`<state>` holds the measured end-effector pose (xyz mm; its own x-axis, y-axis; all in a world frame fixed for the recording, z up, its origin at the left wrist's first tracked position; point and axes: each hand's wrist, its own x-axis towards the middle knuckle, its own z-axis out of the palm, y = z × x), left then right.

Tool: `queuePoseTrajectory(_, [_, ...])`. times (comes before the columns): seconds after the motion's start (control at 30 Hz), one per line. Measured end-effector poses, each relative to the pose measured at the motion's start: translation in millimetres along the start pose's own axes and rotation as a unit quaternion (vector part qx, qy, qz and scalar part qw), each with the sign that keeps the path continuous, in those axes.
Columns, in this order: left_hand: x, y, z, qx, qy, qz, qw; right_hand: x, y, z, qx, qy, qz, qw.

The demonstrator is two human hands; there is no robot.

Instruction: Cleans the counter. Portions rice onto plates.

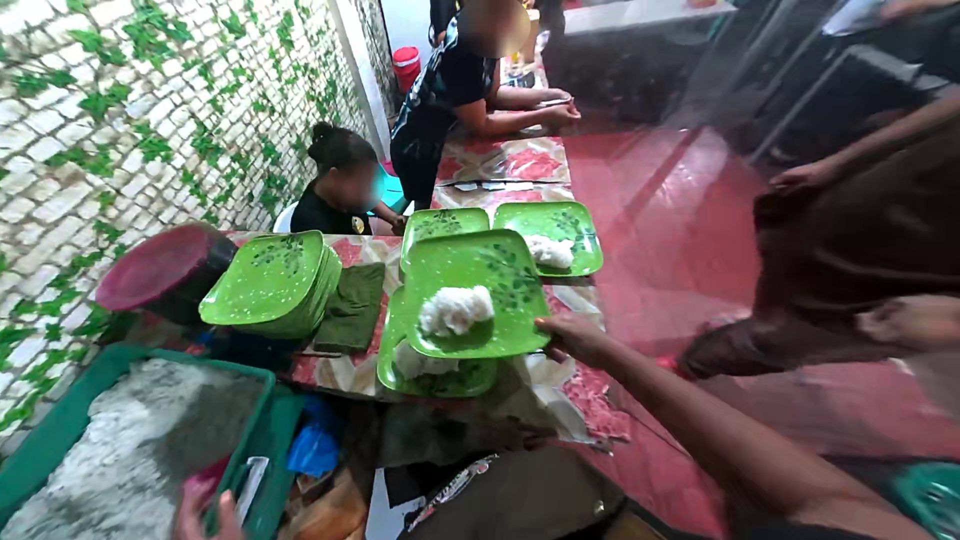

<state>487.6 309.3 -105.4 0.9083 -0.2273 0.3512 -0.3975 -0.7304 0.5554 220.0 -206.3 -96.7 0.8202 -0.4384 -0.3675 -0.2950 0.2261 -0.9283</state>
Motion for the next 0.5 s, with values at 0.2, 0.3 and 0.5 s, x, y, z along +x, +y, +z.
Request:
queuePoseTrajectory(0.2, [11.2,108.0,127.0,-0.108,-0.298,-0.083,0.945,-72.4,59.3,-61.7,-0.001,0.088,0.030,0.996])
queuePoseTrajectory(0.3, [19.3,134.3,152.6,-0.111,-0.371,-0.155,0.909,-104.0,76.9,-72.8,-0.007,0.112,0.047,0.993])
queuePoseTrajectory(0.5, [21.8,148.0,169.5,-0.137,-0.360,-0.216,0.897,-120.5,112.7,-76.9,0.006,0.104,0.083,0.991])
